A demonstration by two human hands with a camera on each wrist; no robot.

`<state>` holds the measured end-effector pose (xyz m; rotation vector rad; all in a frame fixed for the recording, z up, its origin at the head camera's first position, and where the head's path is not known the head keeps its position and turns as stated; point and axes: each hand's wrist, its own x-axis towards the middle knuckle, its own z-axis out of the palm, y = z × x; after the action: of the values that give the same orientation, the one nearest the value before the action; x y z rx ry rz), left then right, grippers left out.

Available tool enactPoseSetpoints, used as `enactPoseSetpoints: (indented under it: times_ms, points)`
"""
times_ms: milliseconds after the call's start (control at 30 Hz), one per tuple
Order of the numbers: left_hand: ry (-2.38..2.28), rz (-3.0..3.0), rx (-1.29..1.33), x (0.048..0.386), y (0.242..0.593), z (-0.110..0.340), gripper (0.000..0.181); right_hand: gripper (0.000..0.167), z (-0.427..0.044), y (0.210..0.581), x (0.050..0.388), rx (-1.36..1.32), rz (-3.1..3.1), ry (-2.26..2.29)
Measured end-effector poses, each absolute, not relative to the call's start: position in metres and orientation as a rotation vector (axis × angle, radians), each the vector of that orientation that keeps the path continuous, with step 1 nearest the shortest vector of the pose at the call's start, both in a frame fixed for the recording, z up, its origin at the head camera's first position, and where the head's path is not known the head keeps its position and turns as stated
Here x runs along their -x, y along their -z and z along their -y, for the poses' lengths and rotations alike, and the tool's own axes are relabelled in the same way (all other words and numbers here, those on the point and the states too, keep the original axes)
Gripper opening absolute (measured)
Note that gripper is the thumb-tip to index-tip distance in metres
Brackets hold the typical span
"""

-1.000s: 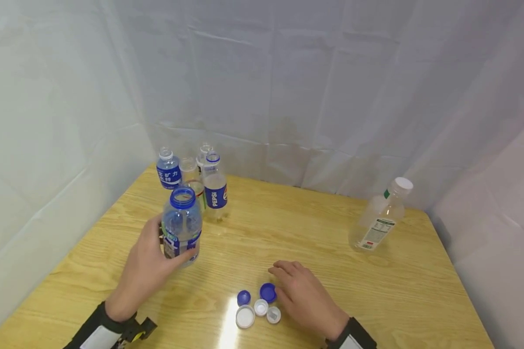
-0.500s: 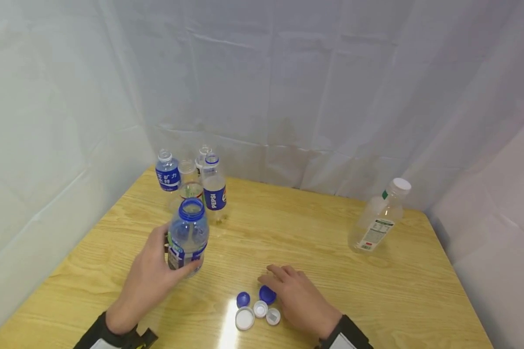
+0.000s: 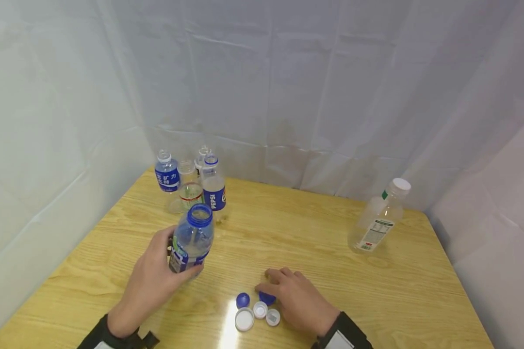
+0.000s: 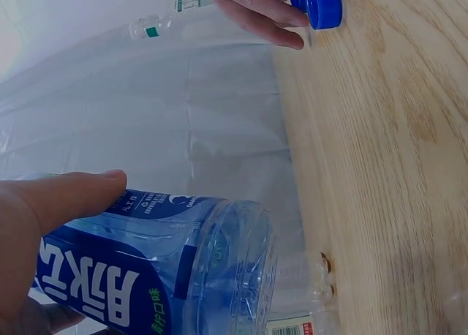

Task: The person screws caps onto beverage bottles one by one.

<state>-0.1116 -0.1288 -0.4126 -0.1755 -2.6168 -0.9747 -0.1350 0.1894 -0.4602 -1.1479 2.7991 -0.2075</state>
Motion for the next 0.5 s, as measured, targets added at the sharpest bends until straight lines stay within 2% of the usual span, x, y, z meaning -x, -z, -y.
enactPoseSetpoints:
  times_ms: [367, 500]
  points:
    - [0.952, 2.617, 0.174, 0.1106, 0.4161, 0.1283, 0.097, 0.038, -0.1870, 0.4601, 0.1357, 1.115, -2.844, 0.241]
    - [0.963, 2.639, 0.165, 0.1100, 0.4166, 0.1274, 0.096, 0.044, -0.1877, 0.4583, 0.1363, 1.125, -2.860, 0.294]
